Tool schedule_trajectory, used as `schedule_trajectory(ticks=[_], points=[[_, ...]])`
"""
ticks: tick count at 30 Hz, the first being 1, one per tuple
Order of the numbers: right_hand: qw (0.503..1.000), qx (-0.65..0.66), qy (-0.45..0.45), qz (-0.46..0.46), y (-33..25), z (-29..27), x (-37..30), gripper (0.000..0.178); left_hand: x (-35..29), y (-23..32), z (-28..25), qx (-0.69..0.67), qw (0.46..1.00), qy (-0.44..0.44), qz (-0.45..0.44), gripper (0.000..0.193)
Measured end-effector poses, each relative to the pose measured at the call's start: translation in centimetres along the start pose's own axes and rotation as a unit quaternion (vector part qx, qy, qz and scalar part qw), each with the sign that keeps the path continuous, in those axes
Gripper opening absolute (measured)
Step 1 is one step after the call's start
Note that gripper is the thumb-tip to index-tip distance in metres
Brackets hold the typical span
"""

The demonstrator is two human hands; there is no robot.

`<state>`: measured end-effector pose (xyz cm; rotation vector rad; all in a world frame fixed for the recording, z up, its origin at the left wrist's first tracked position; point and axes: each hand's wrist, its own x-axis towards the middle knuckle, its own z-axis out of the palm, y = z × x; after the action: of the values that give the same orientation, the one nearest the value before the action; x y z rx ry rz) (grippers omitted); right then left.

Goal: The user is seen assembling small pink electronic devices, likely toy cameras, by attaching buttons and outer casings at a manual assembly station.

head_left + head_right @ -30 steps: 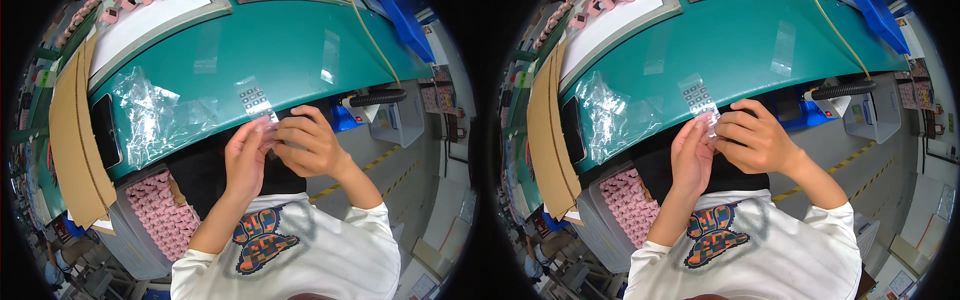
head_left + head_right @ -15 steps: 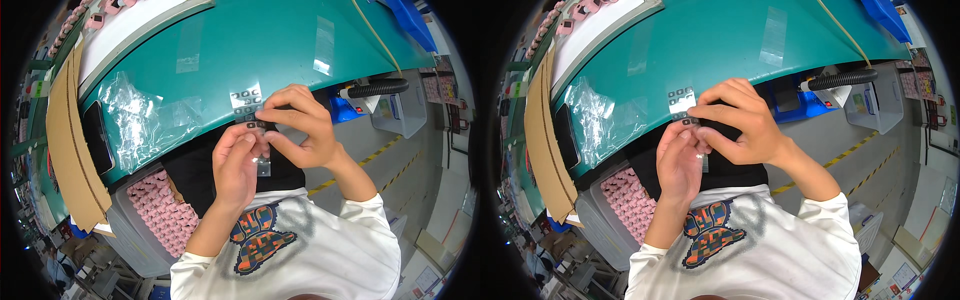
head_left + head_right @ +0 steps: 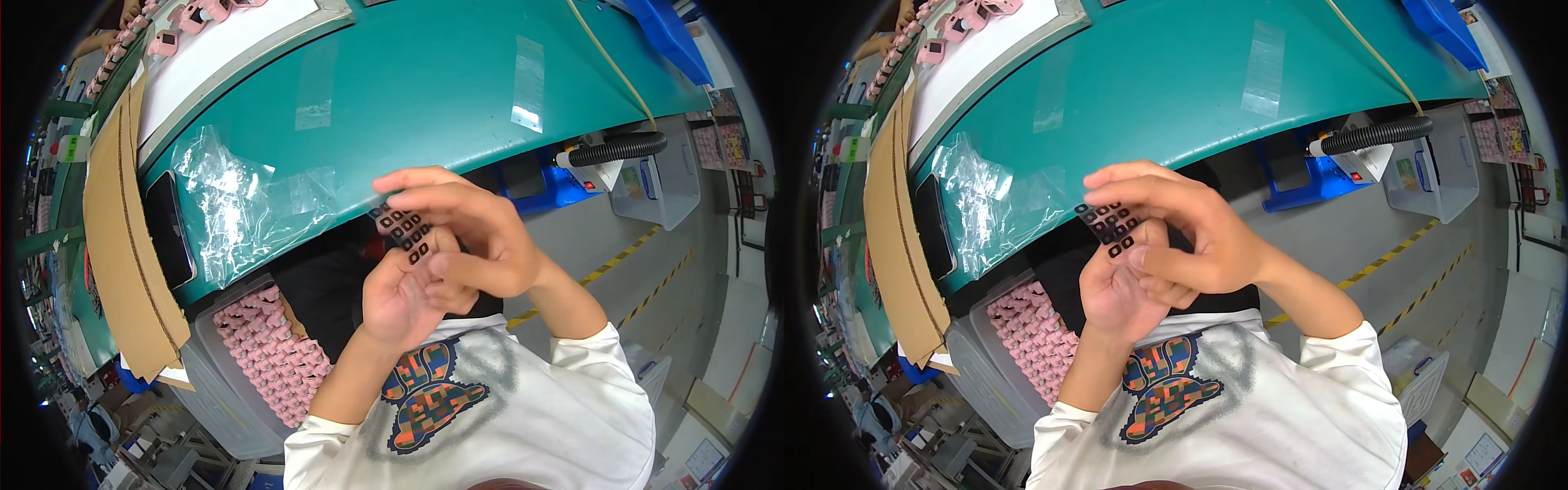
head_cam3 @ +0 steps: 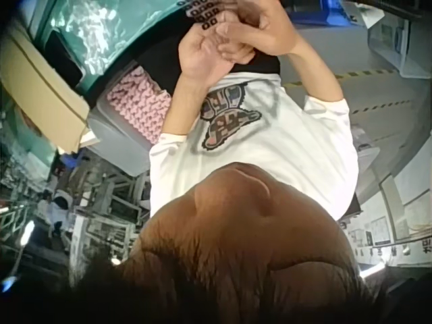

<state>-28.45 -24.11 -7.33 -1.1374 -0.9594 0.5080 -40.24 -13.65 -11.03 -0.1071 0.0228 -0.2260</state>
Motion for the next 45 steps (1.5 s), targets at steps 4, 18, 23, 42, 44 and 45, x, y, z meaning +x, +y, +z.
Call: schedule_trajectory(ticks=[4,18,23,42,44,45], points=[[0.964,0.225,0.089,0.114,-0.7,0.4,-0.3,0.044,0.0,0.0,-0.6,-0.044,0.99,-0.104,-0.082,0.031],[0.979,-0.176,0.033,-0.092,-1.8,0.0,1.4,0.024,-1.7,-0.7,3.2,0.367,0.864,0.209,0.274,0.013],[0.912,-0.378,0.054,-0.151,-2.5,0.0,1.3,0.019,-1.7,0.1,3.6,0.382,0.86,0.187,0.282,0.015],[0.963,-0.234,0.123,-0.057,0.8,-3.4,4.5,0.015,4.8,5.3,7.3,0.543,0.774,0.253,0.205,0.019],[0.947,-0.268,0.158,-0.076,0.9,-4.1,5.6,0.015,6.4,6.5,7.9,0.572,0.744,0.276,0.208,0.02],[0.937,-0.294,0.173,-0.077,0.7,-4.6,6.1,0.014,7.3,7.3,8.2,0.592,0.717,0.295,0.219,0.021]])
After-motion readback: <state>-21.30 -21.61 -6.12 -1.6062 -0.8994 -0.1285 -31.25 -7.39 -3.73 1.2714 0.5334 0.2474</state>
